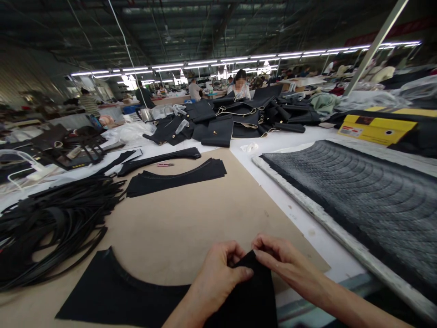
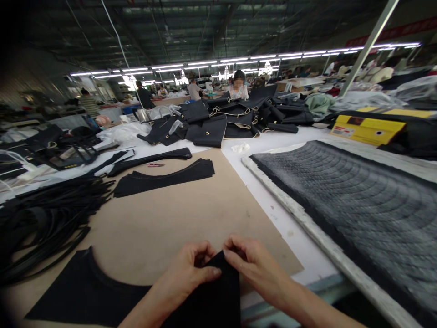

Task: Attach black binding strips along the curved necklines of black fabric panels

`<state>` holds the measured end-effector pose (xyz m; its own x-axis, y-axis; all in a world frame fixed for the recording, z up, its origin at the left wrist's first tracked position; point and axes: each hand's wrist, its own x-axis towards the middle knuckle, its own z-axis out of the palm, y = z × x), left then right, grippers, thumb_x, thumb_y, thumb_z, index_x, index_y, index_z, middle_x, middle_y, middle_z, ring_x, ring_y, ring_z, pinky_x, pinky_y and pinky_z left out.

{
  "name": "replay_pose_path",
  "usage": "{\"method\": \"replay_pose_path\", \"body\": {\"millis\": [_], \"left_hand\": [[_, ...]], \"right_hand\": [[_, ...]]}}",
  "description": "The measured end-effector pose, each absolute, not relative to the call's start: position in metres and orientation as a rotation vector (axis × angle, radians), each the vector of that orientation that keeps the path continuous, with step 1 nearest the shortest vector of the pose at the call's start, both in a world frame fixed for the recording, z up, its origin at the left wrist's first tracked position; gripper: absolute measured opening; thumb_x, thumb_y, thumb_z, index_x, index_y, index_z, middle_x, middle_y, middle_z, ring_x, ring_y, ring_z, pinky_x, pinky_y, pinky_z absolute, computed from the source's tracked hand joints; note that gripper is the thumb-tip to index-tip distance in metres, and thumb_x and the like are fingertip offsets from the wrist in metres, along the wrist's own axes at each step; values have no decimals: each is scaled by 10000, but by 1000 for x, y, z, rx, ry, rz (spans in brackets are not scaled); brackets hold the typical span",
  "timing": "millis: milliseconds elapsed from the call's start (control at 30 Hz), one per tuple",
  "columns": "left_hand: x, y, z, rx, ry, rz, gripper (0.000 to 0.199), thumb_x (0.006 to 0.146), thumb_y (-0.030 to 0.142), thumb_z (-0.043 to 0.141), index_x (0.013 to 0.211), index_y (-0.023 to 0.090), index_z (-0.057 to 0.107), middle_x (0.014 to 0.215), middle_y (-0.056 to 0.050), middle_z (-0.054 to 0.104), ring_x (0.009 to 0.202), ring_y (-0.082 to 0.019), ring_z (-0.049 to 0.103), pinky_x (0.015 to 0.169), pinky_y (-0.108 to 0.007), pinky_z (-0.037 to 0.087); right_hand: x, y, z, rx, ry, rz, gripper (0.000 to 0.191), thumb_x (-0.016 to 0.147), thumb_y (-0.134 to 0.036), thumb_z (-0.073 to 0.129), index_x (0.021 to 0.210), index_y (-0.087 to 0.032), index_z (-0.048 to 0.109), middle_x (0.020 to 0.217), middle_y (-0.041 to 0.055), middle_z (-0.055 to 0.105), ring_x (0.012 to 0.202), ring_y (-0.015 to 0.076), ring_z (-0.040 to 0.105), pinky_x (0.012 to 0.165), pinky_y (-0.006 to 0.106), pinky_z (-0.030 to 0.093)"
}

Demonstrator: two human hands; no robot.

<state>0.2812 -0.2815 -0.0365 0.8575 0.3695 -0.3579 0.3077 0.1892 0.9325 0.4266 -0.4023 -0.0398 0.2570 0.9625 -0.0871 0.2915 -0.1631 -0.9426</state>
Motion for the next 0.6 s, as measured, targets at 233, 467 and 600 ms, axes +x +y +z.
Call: {"method": "replay_pose_path", "body": {"millis": [233,467,600], "left_hand": [[283,-280,-35,1385,658,28,216,518,275,643,675,148,566,567,22,547,507,-108,447,500,-217,301],[284,-282,-44,1416,637,87,165,556,249,616,682,158,561,569,29,532,511,-107,434,509,-221,306],[283,-283,-39,1519,639,116,102,592,210,588,679,157,572,570,38,516,537,-108,437,511,-221,290]], "right_hand": [[432,-408,-30,-1650,-1174,865,237,913,-407,495,860,-184,556,820,16,554,756,161,514,686,273,414],[423,-410,-25,-1786,-1295,639,107,889,-273,507,831,-213,573,908,21,555,879,181,520,796,288,387],[420,-408,-25,-1822,-1274,629,89,864,-257,506,809,-216,561,929,22,527,916,190,514,822,293,374]]}}
